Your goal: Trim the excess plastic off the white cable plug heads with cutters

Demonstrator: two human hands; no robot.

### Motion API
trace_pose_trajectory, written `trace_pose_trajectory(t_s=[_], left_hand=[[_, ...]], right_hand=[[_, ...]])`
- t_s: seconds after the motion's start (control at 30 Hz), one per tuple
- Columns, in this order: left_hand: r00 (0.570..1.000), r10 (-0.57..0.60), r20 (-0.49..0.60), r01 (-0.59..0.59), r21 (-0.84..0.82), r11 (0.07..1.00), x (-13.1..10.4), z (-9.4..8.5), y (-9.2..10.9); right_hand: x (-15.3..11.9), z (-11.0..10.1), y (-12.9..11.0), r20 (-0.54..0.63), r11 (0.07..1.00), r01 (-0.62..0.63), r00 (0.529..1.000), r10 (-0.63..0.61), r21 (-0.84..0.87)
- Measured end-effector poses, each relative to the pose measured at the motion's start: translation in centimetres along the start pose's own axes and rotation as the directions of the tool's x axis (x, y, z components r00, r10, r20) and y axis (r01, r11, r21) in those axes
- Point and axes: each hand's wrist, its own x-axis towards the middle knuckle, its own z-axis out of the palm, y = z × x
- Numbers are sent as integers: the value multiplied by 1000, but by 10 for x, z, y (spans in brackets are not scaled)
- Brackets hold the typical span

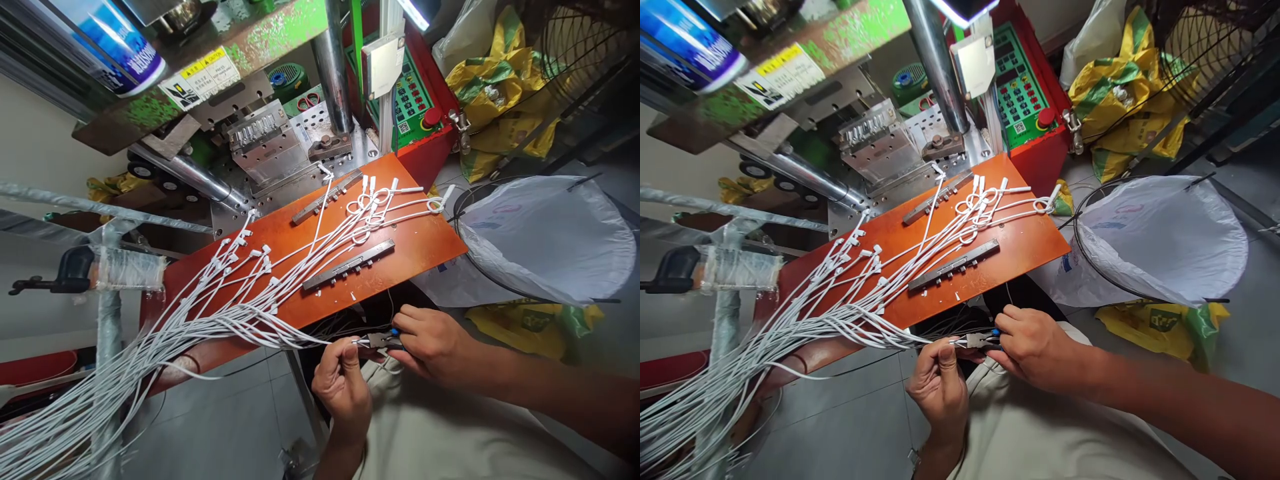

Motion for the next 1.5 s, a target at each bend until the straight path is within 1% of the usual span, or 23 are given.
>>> trace_pose_trajectory(t_s=[0.2, 0.3, 0.4, 0.53, 0.63, 0.77, 0.83, 0.9, 0.97, 1.0, 1.03, 1.1, 1.2, 1.3, 1.5], left_hand=[[999, -35, 33, 35, -16, 999, 0, -1, 3], [999, -1, 38, 0, 28, 1000, 0, 1, 5], [999, 46, 17, -47, 57, 997, -1, 2, 5], [998, 53, 18, -54, 45, 998, -3, 2, 3], [999, 18, 29, -19, 25, 1000, -4, 2, 2], [997, -71, 27, 73, -82, 994, -4, 5, 3], [995, -101, -16, 99, -109, 989, -2, 7, 5], [992, -110, -56, 103, -117, 988, 0, 9, 6], [993, -103, -59, 94, -128, 987, 2, 8, 6], [994, -94, -48, 87, -135, 987, 3, 8, 5], [996, -81, -32, 75, -140, 987, 3, 8, 4], [999, -44, -5, 43, -130, 991, 3, 6, 1], [1000, 16, -3, -16, -79, 997, 2, 3, -5], [998, 50, -26, -50, -11, 999, 1, -1, -10], [993, 107, -53, -101, 114, 988, -2, -7, -17]], right_hand=[[0, -2, 2, -5, 1000, 2, 1000, -2, -6], [-1, 0, 3, 0, 1000, -25, 1000, 25, -10], [-2, 3, 2, 2, 999, -45, 999, 45, -14], [-2, 3, -2, 1, 1000, -14, 1000, 14, -8], [-1, 3, -4, -3, 1000, 3, 1000, -3, 5], [3, 0, -1, 4, 1000, -11, 1000, 11, -25], [4, -5, 5, 12, 998, -49, 999, 49, -36], [3, -14, 11, 22, 991, -130, 991, 131, -33], [1, -22, 13, 12, 978, -208, 978, 208, -22], [0, -25, 12, 9, 975, -222, 975, 222, -11], [-2, -27, 10, 6, 977, -214, 977, 214, 2], [-3, -26, 3, 16, 988, -153, 988, 153, 31], [-2, -20, -7, 16, 996, -85, 996, 84, 41], [2, -17, -11, 23, 997, -77, 997, 76, 15], [5, -13, -7, 31, 998, -60, 998, 61, -21]])
